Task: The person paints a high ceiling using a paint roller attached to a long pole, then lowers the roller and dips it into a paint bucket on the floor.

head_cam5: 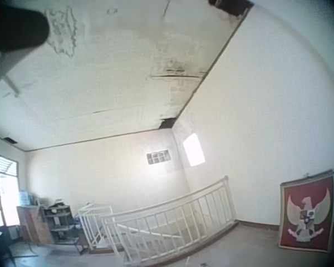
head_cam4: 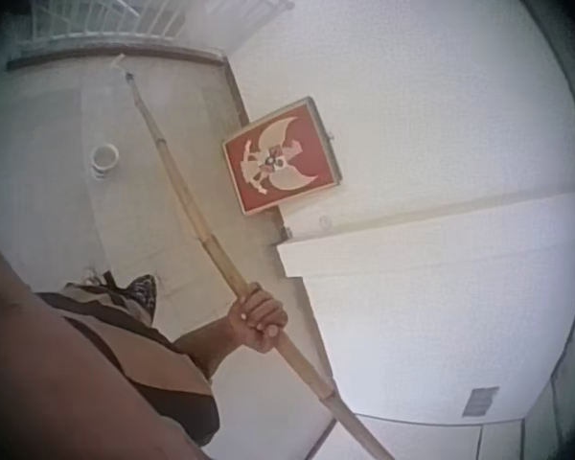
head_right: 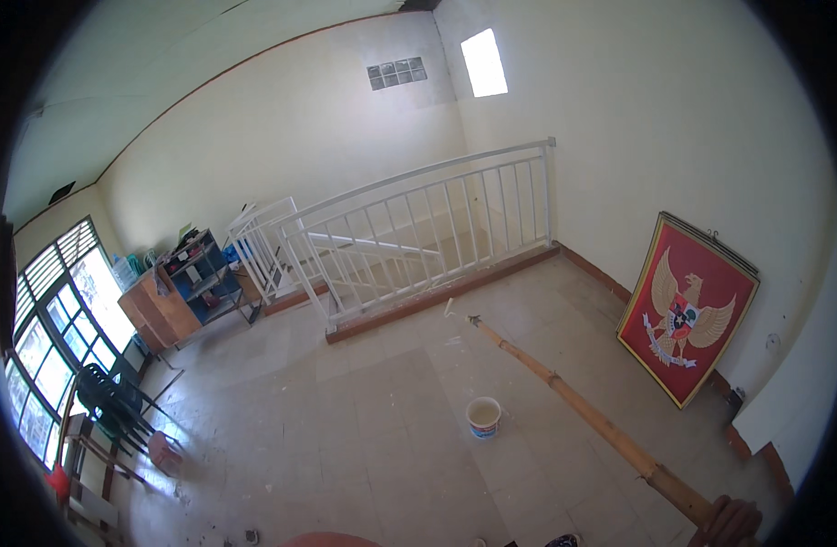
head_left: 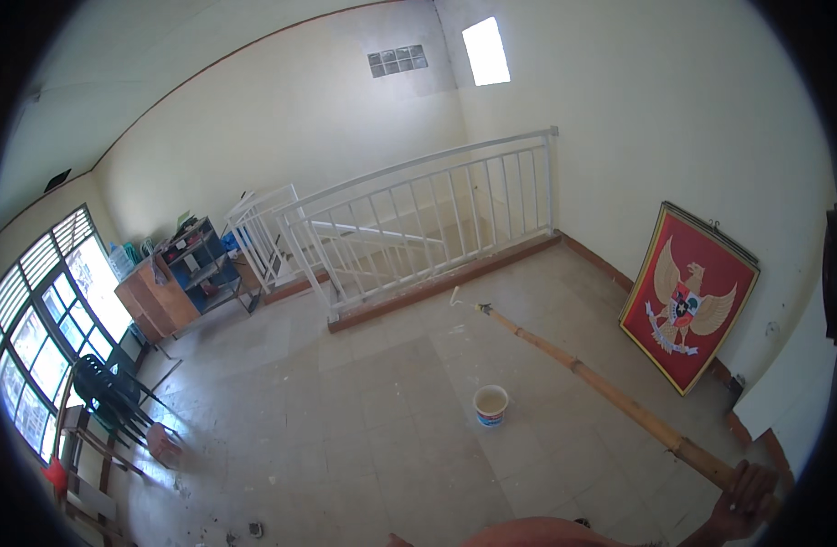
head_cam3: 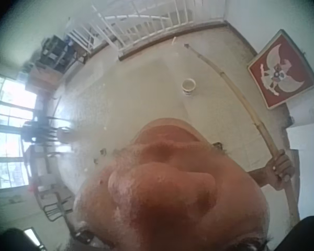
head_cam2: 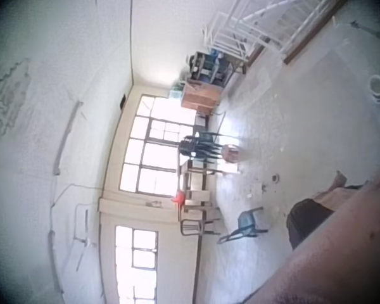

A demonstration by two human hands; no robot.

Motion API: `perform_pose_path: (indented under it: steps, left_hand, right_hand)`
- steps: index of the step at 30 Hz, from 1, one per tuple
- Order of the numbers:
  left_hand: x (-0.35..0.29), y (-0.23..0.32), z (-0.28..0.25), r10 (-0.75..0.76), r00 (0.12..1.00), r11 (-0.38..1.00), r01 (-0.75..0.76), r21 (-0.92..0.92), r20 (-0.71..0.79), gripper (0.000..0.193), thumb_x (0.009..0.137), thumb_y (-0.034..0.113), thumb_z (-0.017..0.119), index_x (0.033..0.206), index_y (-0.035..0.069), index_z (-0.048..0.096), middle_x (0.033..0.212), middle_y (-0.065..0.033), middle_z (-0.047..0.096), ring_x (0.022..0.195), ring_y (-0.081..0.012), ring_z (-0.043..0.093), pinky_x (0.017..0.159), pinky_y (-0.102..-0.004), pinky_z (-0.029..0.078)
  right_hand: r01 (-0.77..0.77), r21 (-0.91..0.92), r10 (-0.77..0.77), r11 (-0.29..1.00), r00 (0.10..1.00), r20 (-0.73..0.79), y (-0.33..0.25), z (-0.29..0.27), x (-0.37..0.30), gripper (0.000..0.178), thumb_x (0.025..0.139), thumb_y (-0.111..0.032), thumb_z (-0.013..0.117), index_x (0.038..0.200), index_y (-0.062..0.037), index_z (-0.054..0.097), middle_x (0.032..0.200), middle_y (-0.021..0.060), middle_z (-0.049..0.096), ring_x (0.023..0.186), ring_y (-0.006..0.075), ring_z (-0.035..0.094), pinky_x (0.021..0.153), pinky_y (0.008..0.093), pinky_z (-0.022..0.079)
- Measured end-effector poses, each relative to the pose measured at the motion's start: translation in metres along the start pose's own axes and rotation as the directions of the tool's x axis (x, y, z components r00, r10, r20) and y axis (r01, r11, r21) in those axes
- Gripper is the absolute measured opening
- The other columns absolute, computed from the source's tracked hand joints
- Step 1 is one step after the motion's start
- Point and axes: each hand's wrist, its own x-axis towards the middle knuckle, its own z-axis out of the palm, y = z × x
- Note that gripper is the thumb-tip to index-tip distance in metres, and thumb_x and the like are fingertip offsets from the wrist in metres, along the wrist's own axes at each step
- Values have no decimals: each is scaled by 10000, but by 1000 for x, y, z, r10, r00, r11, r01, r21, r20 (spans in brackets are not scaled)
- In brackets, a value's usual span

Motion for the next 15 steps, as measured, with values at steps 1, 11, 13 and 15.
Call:
perform_pose_path:
  steps: [1,11,13,15]
  left_hand:
    - [-1,0,1,3,1000,1000,-3,-1,1,545,804,295,668,1245,37,480,1051,-180,651,1038,-366,602,915,-422,458]
    - [-13,-5,7,17,999,998,-19,65,29,555,813,288,653,1268,32,465,1062,-181,650,1047,-364,600,931,-421,449]
    - [-14,-10,7,18,999,996,-21,87,40,557,815,286,650,1273,31,462,1064,-181,650,1049,-364,599,934,-421,448]
    - [-14,-14,6,20,998,994,-25,107,52,559,817,285,647,1277,30,460,1066,-181,650,1051,-364,599,937,-420,446]
  right_hand:
    - [14,-8,-14,1000,1000,-5,1,-4,-1,276,914,-218,521,714,-124,355,536,-25,322,498,78,294,727,278,339]
    - [46,-48,-47,998,999,-7,-6,-15,-6,290,914,-227,515,697,-126,353,540,-15,314,545,102,303,718,295,321]
    - [53,-40,-54,998,998,-31,-9,-15,-12,288,917,-224,511,696,-125,355,544,-11,317,563,106,314,727,297,326]
    - [58,-31,-59,998,997,-55,-12,-15,-19,287,919,-221,507,695,-124,356,547,-8,319,581,110,325,736,298,331]
